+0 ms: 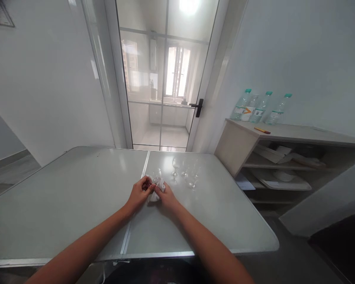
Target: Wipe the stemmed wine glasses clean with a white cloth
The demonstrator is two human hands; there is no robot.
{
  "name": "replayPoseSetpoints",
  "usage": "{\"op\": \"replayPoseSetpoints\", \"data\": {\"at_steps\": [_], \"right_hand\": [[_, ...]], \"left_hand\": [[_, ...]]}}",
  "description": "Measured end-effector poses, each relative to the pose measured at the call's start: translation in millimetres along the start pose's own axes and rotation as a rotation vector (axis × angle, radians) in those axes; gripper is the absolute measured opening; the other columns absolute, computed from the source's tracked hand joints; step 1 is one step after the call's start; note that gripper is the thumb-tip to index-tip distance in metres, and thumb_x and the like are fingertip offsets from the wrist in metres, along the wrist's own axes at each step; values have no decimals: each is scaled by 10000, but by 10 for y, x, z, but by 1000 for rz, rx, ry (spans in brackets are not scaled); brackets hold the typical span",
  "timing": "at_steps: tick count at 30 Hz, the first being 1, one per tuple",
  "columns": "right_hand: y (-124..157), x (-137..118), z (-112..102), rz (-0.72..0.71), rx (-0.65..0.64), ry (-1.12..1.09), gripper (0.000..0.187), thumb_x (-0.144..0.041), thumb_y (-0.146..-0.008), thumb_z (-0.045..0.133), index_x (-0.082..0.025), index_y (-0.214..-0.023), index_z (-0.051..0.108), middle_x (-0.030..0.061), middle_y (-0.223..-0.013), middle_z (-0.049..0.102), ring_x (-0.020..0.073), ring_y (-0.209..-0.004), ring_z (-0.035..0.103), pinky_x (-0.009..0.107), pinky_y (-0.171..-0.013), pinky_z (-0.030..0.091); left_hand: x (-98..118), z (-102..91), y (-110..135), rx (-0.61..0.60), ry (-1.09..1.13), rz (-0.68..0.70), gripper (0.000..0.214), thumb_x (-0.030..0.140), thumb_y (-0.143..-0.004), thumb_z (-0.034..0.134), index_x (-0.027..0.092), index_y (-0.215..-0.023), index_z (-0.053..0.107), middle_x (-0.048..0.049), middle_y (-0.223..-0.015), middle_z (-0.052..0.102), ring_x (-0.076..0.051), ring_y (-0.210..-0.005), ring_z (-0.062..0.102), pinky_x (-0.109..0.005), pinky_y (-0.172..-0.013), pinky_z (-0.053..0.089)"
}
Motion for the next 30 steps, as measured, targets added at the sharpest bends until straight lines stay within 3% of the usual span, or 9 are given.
{"op": "replayPoseSetpoints", "data": {"at_steps": [3, 5, 9, 11, 16, 21, 26, 28, 30], "right_hand": [[14, -16, -19, 28, -3, 67, 446, -531, -802, 778, -181, -1061, 678, 39, -912, 705, 188, -831, 626, 338, -800, 493], [21, -40, -15, 45, -17, 107, 466, -540, -795, 779, -169, -1058, 679, 42, -904, 702, 185, -808, 614, 317, -756, 480], [30, -81, 16, 73, -90, 199, 471, -543, -763, 804, -150, -995, 688, 30, -845, 684, 163, -743, 577, 283, -697, 447], [47, -95, 21, 108, -104, 165, 466, -530, -731, 836, -151, -957, 686, 16, -800, 667, 147, -704, 557, 271, -675, 430], [155, -122, 83, 278, -171, -139, 493, -472, -680, 892, -166, -1004, 681, 30, -875, 679, 149, -755, 596, 278, -733, 453], [207, -138, 137, 342, -269, -119, 527, -462, -645, 903, -181, -1010, 646, 30, -871, 667, 169, -742, 601, 308, -715, 465], [110, -267, 63, -21, -64, 354, 309, -424, -768, 799, -193, -875, 622, -26, -752, 585, 135, -687, 468, 269, -668, 395], [105, -284, 66, -63, -16, 398, 295, -416, -771, 795, -199, -859, 615, -32, -738, 574, 133, -682, 456, 262, -660, 391], [113, -239, 91, 43, -73, 246, 349, -455, -753, 808, -197, -897, 621, -19, -762, 598, 140, -682, 501, 271, -665, 421]], "left_hand": [[16, -50, -6, 46, -20, 36, 242, 389, -816, 721, 199, -878, 586, 11, -781, 590, -147, -707, 551, -268, -656, 426], [11, -76, -13, 59, 26, 55, 349, 378, -791, 755, 207, -1054, 605, -47, -988, 665, -190, -877, 624, -297, -743, 475], [1, -52, -29, -46, 278, 44, 545, 388, -838, 743, 233, -1321, 543, -124, -1273, 664, -270, -1195, 617, -413, -999, 479], [3, -35, -40, -105, 456, 2, 541, 403, -841, 751, 217, -1313, 564, -139, -1285, 672, -283, -1207, 623, -443, -1048, 463], [-12, -8, -67, -208, 806, -146, 562, 469, -822, 770, 166, -1270, 621, -179, -1273, 690, -301, -1123, 667, -432, -992, 498], [4, -28, -51, -179, 653, -81, 558, 492, -831, 756, 186, -1273, 607, -168, -1228, 711, -293, -1100, 678, -406, -933, 515], [93, -85, -2, -6, 266, 103, 533, 433, -837, 761, 240, -1291, 561, -132, -1290, 681, -290, -1197, 644, -436, -992, 470], [81, -92, 5, 32, 258, 102, 534, 426, -846, 754, 244, -1305, 550, -131, -1311, 670, -290, -1216, 634, -445, -1000, 465], [35, -70, -8, -2, 392, 50, 529, 457, -862, 731, 216, -1302, 560, -155, -1287, 682, -299, -1194, 646, -453, -983, 486]]}}
Point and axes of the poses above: each hand's wrist, its own y-axis away from the middle knuckle, its own z-axis out of the palm, x = y × z, the point moved 5 cm from there along -y, towards the middle knuckle
